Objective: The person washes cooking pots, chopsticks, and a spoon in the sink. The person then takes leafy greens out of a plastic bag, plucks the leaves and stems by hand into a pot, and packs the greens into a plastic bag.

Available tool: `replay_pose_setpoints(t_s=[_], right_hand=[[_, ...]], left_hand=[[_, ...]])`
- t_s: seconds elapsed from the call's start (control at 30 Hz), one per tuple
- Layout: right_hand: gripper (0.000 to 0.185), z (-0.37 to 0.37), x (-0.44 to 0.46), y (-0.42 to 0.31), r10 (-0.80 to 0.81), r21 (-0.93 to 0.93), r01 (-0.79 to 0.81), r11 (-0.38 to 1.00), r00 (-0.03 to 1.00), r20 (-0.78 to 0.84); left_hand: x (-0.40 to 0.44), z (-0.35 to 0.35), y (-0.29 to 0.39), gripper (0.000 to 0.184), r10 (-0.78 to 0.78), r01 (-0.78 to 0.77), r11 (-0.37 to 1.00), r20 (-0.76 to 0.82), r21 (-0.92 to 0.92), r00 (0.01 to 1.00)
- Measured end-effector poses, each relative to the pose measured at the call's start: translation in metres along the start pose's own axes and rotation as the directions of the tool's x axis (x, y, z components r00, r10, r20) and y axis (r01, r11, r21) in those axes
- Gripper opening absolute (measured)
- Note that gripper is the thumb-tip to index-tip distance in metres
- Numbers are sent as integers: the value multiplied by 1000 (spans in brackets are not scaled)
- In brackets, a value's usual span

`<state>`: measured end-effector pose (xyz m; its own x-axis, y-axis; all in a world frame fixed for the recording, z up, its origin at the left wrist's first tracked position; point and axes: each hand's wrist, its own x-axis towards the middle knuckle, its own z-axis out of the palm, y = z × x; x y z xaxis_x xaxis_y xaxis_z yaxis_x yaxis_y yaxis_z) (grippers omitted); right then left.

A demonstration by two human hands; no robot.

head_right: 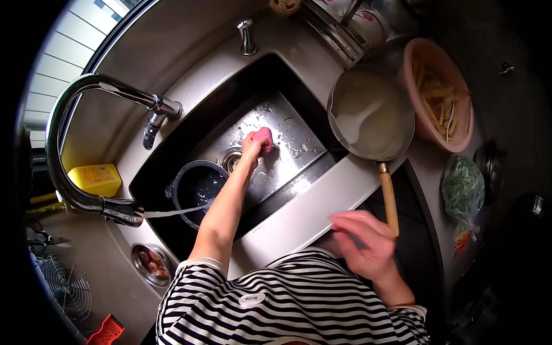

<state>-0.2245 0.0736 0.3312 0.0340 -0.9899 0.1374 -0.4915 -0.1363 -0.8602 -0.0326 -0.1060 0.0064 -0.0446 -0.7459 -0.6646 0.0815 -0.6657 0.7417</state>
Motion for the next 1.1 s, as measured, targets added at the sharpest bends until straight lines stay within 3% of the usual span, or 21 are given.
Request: replay_pose_setpoints(t_s=[0.07,0.13,0.2,0.27,0.33,0.4,0.43,0.53,0.57,0.6,0.7,0.73,0.77,0.8,0.87,0.97,1.1], right_hand=[[20,49,18,13,30,118,-46,992,991,132],[28,106,29,35,110,301,-197,933,953,282],[36,161,42,39,-96,97,70,993,950,298],[52,213,49,30,-211,80,196,977,880,426],[60,264,42,18,-384,192,333,923,803,455],[62,317,33,17,-546,201,516,832,701,459],[53,341,32,14,-580,191,553,811,720,381],[25,361,55,6,-697,191,677,710,638,327],[22,381,57,10,-737,224,713,664,675,35],[21,376,65,8,-718,222,684,695,677,161],[21,368,81,13,-772,122,775,620,574,273],[22,364,85,16,-771,15,813,582,547,326],[25,363,87,16,-743,-69,793,605,594,308],[19,354,90,20,-730,-132,795,592,598,329],[29,361,90,34,-671,-42,704,709,691,268],[31,344,88,44,-588,-96,635,766,754,295],[34,321,90,62,-523,-147,569,809,811,263]], left_hand=[[-23,-38,-8,43,59,86,902,316,-424,947],[-89,-65,18,45,68,169,719,311,-674,948],[-141,-104,27,48,198,50,633,224,-772,954],[-182,-142,24,53,330,-79,547,128,-833,935],[-208,-180,1,54,357,-298,645,-67,-704,932],[-212,-190,10,54,398,-332,569,-102,-753,912],[-214,-193,14,54,414,-344,527,-119,-777,903],[-215,-201,22,55,448,-369,384,-179,-846,876],[-215,-204,22,55,451,-373,329,-203,-867,869],[-203,-217,14,60,482,-416,383,-205,-825,852],[-168,-202,0,64,510,-626,750,-415,-215,753],[-161,-203,-4,61,541,-622,769,-365,-149,757],[-153,-204,-8,58,571,-621,780,-314,-82,759],[-155,-192,-5,61,558,-617,733,-265,-286,786],[-158,-169,0,67,528,-492,569,-165,-659,833],[-144,-152,-8,65,586,-416,426,-106,-803,804],[-125,-130,-10,65,557,-248,334,-22,-910,830]])
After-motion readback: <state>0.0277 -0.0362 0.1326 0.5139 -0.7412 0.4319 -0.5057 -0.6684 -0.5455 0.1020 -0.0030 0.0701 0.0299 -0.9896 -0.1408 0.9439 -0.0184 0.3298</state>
